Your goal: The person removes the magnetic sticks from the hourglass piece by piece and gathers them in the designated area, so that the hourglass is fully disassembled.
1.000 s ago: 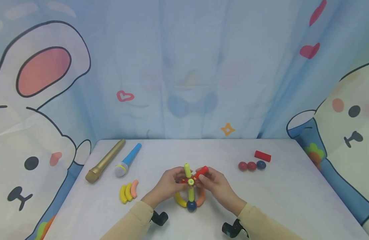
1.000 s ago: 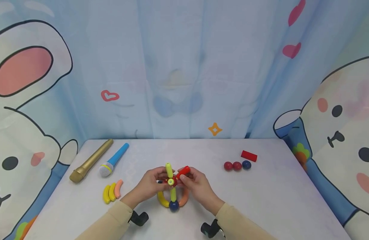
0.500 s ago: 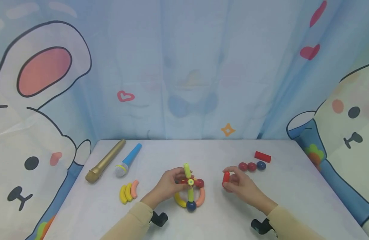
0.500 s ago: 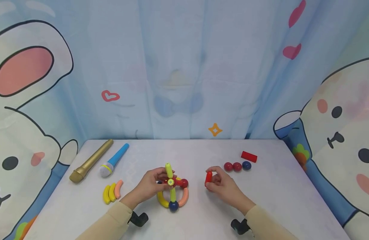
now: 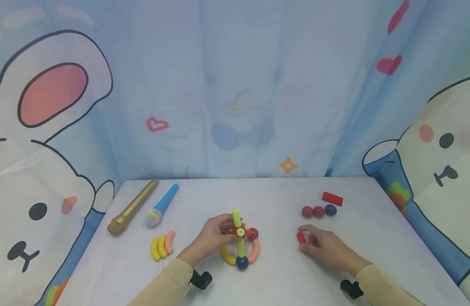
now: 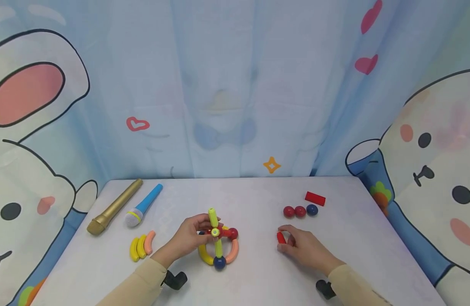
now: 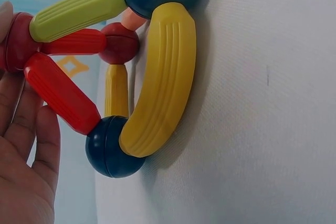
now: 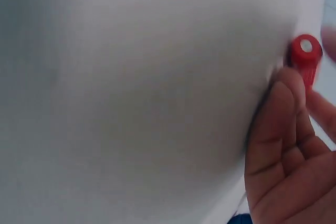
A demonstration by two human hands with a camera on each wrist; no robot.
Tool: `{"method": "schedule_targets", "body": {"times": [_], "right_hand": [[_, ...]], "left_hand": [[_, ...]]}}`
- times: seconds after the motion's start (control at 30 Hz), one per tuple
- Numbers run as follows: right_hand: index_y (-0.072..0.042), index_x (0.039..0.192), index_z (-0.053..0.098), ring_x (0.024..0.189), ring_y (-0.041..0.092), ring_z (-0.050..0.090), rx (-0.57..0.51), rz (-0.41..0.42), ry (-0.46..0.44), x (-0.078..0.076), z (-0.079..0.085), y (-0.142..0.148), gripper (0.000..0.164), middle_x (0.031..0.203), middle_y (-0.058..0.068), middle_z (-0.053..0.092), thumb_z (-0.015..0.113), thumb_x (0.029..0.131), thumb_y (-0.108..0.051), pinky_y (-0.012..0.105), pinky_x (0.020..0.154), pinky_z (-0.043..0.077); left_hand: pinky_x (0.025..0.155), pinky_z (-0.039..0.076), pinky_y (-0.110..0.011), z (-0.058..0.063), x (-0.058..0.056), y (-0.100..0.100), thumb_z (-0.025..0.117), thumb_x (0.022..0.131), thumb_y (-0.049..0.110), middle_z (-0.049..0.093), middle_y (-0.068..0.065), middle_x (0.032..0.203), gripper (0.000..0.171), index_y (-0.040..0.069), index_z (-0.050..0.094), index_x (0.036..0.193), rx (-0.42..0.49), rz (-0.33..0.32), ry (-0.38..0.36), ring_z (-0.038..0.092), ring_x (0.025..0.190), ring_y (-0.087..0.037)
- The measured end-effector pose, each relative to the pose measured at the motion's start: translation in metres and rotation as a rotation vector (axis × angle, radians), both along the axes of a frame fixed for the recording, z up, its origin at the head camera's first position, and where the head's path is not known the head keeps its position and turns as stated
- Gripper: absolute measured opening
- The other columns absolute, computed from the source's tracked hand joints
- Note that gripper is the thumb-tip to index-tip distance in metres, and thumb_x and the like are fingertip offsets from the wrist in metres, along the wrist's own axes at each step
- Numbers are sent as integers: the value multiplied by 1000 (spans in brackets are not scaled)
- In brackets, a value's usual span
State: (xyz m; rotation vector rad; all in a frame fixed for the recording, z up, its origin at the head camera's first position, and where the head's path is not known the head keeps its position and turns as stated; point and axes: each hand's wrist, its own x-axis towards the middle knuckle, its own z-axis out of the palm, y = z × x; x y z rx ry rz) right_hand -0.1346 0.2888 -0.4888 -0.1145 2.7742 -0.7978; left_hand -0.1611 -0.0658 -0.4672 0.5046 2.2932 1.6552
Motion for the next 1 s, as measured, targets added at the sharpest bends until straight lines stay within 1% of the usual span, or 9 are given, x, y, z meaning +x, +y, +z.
{"method": "schedule_targets", "body": {"times": [0.13,0.27,0.33,0.4,0.47,0.57,0.63,0.8,1.0], "right_hand": [[-14,141,54,75,16,51,-4,24,-3,1,1,1,72,83,-2,54,84,79,-35,28,65,49],[-20,140,57,76,15,51,22,67,8,0,0,1,67,82,-4,54,84,80,-30,28,65,48],[-21,138,58,75,15,51,31,69,8,-1,-1,0,64,81,-4,54,84,80,-30,28,65,47],[-20,138,57,74,15,51,33,63,12,-3,-2,0,65,80,-4,54,84,80,-33,27,64,47],[-18,137,56,74,15,51,21,39,9,-4,-3,1,66,80,-3,54,84,79,-35,28,64,48],[-15,137,55,74,16,51,-4,9,9,-6,-5,1,71,81,-1,54,85,77,-37,29,63,48],[-14,137,55,74,16,51,-19,-6,7,-6,-6,2,73,81,-1,54,87,75,-35,28,63,48],[-12,136,55,75,16,52,-19,6,17,-8,-7,2,71,83,-1,54,88,75,-28,26,63,50],[-12,138,53,76,16,52,-14,7,20,-9,-9,4,71,84,-1,54,87,77,-26,26,64,50]], "left_hand": [[100,45,-52,0,1,-1,81,84,14,70,15,112,41,26,67,121,-7,-2,7,62,113,-15],[100,45,-53,1,1,-1,81,85,16,70,16,112,43,26,66,123,-28,-8,24,62,114,-16],[99,46,-53,1,1,-2,81,85,16,70,16,112,44,26,65,124,-32,-11,30,62,114,-16],[99,46,-53,1,1,-2,81,85,16,70,16,112,44,26,65,125,-35,-12,34,62,114,-17],[99,47,-52,1,1,-2,81,85,16,70,16,112,45,25,65,125,-37,-12,35,62,114,-17],[99,47,-52,0,1,-2,80,85,15,70,16,113,46,22,64,127,-40,-14,38,62,114,-17],[99,47,-52,0,1,-2,80,85,15,70,16,113,46,22,64,127,-38,-17,37,62,115,-17],[99,46,-53,0,1,-2,81,85,15,70,16,112,44,25,65,125,-24,-10,33,62,115,-18],[100,44,-54,-3,1,1,81,84,16,70,14,111,39,25,68,119,9,17,8,62,113,-16]]}}
